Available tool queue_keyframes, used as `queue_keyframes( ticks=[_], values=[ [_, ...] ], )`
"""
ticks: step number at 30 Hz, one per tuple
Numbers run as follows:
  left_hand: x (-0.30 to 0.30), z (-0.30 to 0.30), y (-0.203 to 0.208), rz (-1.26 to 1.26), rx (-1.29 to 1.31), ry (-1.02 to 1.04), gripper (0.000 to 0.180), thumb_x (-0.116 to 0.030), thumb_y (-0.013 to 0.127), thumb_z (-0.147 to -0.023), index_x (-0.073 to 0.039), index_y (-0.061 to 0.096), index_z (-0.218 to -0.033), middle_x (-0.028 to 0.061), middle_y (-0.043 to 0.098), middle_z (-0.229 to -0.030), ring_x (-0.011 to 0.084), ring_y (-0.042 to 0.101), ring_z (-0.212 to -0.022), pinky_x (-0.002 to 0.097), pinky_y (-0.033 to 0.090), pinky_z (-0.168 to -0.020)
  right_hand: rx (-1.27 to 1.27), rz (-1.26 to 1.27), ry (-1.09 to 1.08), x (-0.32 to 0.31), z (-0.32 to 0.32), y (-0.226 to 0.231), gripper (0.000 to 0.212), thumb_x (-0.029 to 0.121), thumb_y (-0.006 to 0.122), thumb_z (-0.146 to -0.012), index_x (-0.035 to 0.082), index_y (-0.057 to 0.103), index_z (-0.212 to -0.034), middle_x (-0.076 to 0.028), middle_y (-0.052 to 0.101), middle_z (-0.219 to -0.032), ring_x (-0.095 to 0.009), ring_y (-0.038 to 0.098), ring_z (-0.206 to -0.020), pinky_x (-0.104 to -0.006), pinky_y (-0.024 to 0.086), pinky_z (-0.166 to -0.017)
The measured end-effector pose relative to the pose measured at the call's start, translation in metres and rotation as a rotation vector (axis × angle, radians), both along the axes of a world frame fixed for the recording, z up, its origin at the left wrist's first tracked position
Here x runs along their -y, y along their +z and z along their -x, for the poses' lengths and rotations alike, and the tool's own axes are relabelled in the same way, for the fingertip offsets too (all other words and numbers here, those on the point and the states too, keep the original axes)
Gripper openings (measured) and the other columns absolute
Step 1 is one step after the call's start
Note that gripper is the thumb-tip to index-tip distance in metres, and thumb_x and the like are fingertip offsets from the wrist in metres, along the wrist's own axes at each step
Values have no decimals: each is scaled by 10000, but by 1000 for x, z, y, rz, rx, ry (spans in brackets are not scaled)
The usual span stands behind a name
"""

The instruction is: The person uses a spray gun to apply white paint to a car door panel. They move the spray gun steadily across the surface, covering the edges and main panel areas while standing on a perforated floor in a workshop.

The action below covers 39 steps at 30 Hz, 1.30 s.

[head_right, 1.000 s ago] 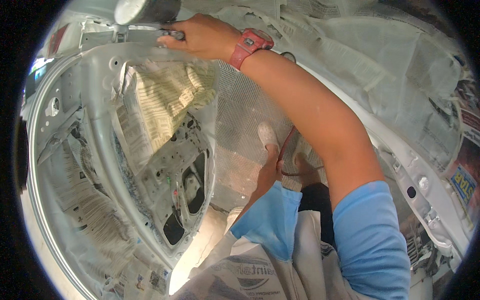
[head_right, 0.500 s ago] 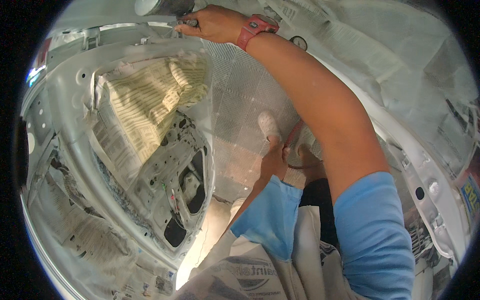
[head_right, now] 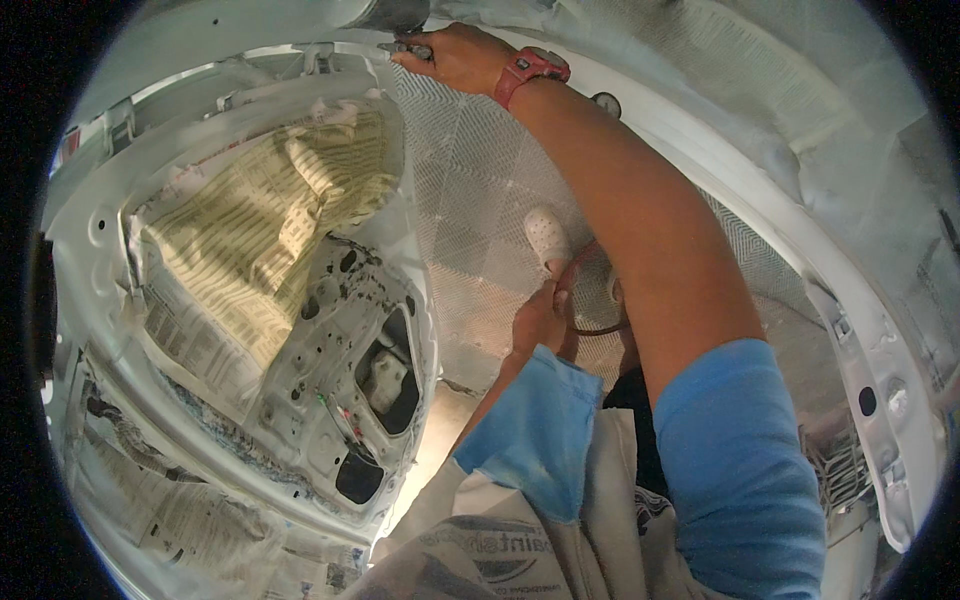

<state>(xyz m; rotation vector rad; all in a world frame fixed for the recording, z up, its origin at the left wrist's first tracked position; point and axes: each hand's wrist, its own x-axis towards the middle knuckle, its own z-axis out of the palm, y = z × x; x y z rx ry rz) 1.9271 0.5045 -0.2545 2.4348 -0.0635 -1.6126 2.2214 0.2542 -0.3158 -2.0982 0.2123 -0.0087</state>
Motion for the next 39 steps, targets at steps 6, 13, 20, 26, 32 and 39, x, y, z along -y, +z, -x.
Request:
queue_keyframes(
  ticks=[6, 13, 20, 26, 32, 39],
  values=[
    [-54, 25, -12, 17, 111, -176, 277, -251, 545, -1127, -62, 598, -1323, 219, 745, -1169, 444, 728, -1103, 539, 583, -923, 35, -160, -133, -12, 35, 18, 652, 617, 539, -1094, 56, 751, -1349, -218, 742, -811, -368, 751, -803, -457, 594, -836],
    [-95, 58, 32, 63, 103, -69, 231, -265, 514, -1140, -58, 589, -1209, 205, 718, -1165, 447, 707, -1100, 555, 565, -931, -70, -330, -191, -16, 55, 159, 625, 562, 561, -1086, 0, 771, -1260, -288, 772, -985, -454, 751, -909, -494, 601, -898],
    [-103, 74, 88, 161, 177, 0, 241, -259, 511, -1144, -78, 606, -1270, 195, 722, -1226, 440, 707, -1120, 547, 557, -946, 1, -509, -213, -37, 50, 293, 627, 530, 575, -1084, -31, 737, -1311, -331, 758, -1064, -491, 725, -1060, -475, 581, -981],
    [-101, 93, 119, 188, 232, 34, 221, -248, 534, -1135, -89, 627, -1257, 191, 739, -1195, 439, 729, -1070, 539, 570, -934, 205, -453, -118, -51, 73, 381, 662, 515, 612, -1073, -83, 698, -1343, -323, 750, -956, -483, 740, -974, -492, 587, -924],
    [-91, 101, 126, 250, 314, -18, 210, -250, 551, -1129, -84, 630, -1231, 200, 759, -1099, 438, 745, -1019, 547, 580, -895, 182, -296, -183, -44, 73, 413, 677, 523, 599, -1087, -92, 689, -1353, -253, 691, -699, -438, 737, -774, -488, 586, -817],
    [-79, 96, 166, 222, 224, -96, 248, -273, 560, -1126, -90, 638, -1275, 196, 754, -1113, 433, 741, -1024, 553, 575, -880, 147, -531, 20, -57, 78, 455, 671, 586, 576, -1093, -32, 738, -1300, -138, 653, -639, -262, 716, -660, -393, 574, -725]
  ],
)
